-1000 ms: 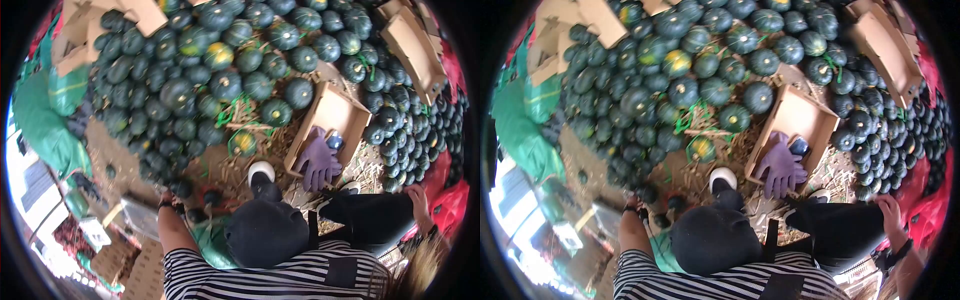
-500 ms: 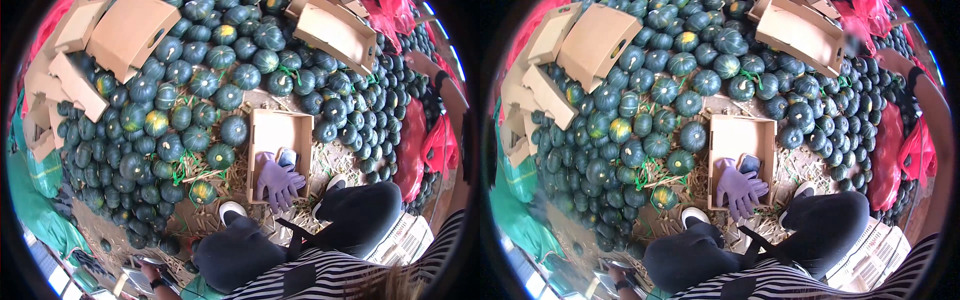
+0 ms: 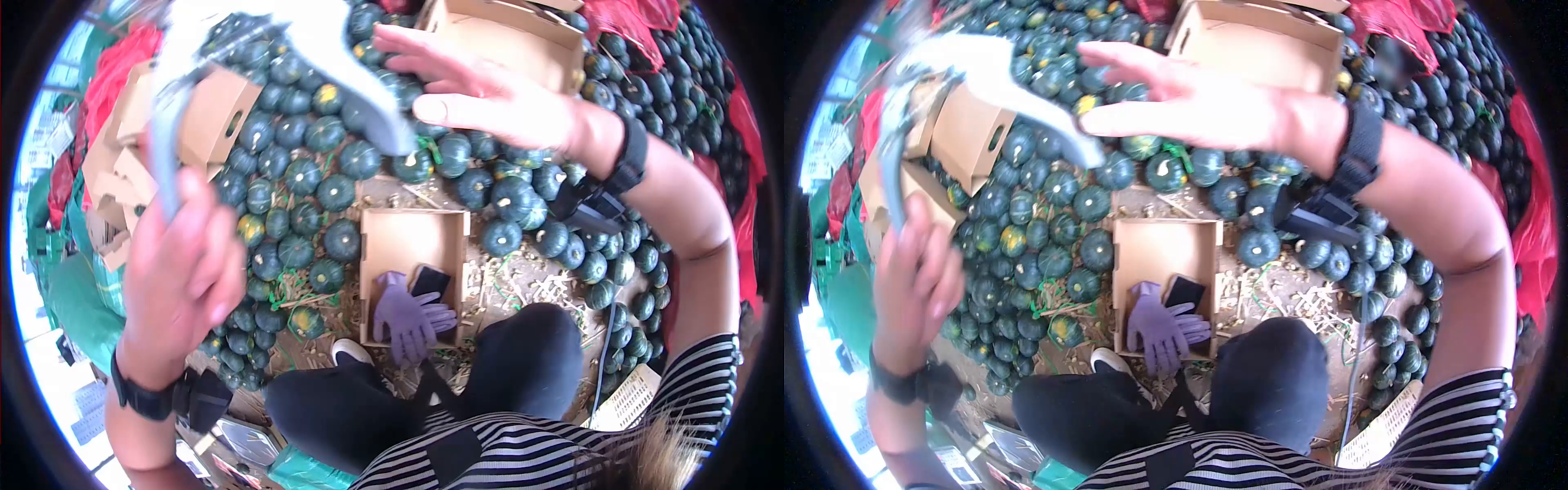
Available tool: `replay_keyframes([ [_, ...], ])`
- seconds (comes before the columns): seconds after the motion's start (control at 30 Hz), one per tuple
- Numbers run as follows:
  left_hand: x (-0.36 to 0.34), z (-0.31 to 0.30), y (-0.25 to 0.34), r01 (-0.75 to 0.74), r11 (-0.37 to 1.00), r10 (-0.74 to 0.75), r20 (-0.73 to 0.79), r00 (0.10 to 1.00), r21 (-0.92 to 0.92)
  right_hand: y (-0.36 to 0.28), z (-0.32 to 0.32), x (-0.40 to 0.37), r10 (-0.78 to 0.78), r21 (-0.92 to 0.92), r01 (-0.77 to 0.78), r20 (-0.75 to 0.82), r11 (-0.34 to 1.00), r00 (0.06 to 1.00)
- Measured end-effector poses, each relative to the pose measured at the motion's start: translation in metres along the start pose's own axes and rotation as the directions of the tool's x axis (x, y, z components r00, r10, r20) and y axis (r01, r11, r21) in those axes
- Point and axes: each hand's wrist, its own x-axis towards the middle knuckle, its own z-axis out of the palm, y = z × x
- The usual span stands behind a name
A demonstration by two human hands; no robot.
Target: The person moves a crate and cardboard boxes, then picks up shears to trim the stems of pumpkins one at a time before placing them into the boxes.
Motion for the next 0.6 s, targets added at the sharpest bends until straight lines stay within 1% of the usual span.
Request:
replay_keyframes([
  [0.03,0.027,0.028,0.003,0.032,0.999,-0.029,0.069,0.997,-0.036,-0.008,0.001,-0.017,-0.019,0.084,0.029,-0.125,0.996,0.992],
  [0.07,0.05,0.054,0.0,0.072,0.997,-0.071,0.075,0.995,-0.016,-0.009,-0.006,-0.033,0.022,0.256,0.0,-0.085,0.967,0.996],
  [0.1,0.073,0.08,-0.007,0.111,0.994,-0.111,0.088,0.99,0.008,-0.007,-0.016,-0.054,0.051,0.416,-0.027,-0.048,0.909,0.998],
  [0.13,0.095,0.103,-0.023,0.077,0.992,-0.088,0.106,0.99,0.103,-0.003,-0.022,-0.079,0.145,0.46,-0.079,-0.111,0.884,0.983],
  [0.17,0.113,0.125,-0.045,0.044,0.98,-0.068,0.12,0.99,0.195,0.004,-0.025,-0.106,0.178,0.491,-0.064,-0.187,0.869,0.966],
  [0.2,0.127,0.143,-0.077,-0.085,0.92,0.017,0.178,0.984,0.383,0.022,-0.021,-0.133,0.236,0.67,0.009,-0.274,0.743,0.932],
  [0.23,0.141,0.159,-0.108,-0.224,0.807,0.1,0.248,0.964,0.546,0.041,-0.018,-0.157,0.297,0.804,0.108,-0.336,0.585,0.894],
  [0.27,0.15,0.186,-0.132,-0.253,0.812,0.031,0.395,0.918,0.526,0.052,-0.016,-0.181,0.297,0.883,0.181,-0.33,0.434,0.896],
  [0.3,0.15,0.217,-0.156,-0.163,0.889,-0.061,0.464,0.884,0.427,0.063,-0.013,-0.206,0.294,0.933,0.244,-0.319,0.265,0.901],
  [0.37,0.149,0.261,-0.205,0.06,0.879,-0.314,0.48,0.819,0.472,0.092,0.001,-0.257,0.234,0.902,0.332,-0.398,0.276,0.887],
  [0.4,0.15,0.273,-0.228,-0.127,0.831,-0.244,0.56,0.792,0.542,0.111,0.007,-0.285,0.321,0.885,0.342,-0.439,0.314,0.839],
  [0.43,0.153,0.28,-0.242,-0.31,0.753,-0.187,0.641,0.745,0.58,0.125,0.011,-0.31,0.405,0.871,0.345,-0.473,0.35,0.782],
  [0.47,0.162,0.286,-0.23,-0.102,0.737,-0.395,0.547,0.738,0.668,0.129,0.012,-0.331,0.476,0.814,0.363,-0.566,0.454,0.673],
  [0.5,0.17,0.273,-0.255,-0.192,0.849,-0.076,0.474,0.877,0.492,0.132,0.014,-0.351,0.528,0.752,0.358,-0.649,0.553,0.547],
  [0.53,0.183,0.259,-0.263,-0.12,0.781,0.029,0.157,0.987,0.613,0.134,0.016,-0.374,0.58,0.724,0.294,-0.682,0.625,0.446],
  [0.57,0.203,0.232,-0.279,-0.159,0.753,0.264,-0.071,0.962,0.639,0.136,0.017,-0.396,0.615,0.693,0.217,-0.714,0.688,0.335],
  [0.6,0.215,0.206,-0.279,0.012,0.544,0.435,-0.294,0.851,0.839,0.139,0.019,-0.418,0.64,0.693,0.194,-0.718,0.694,0.274],
])
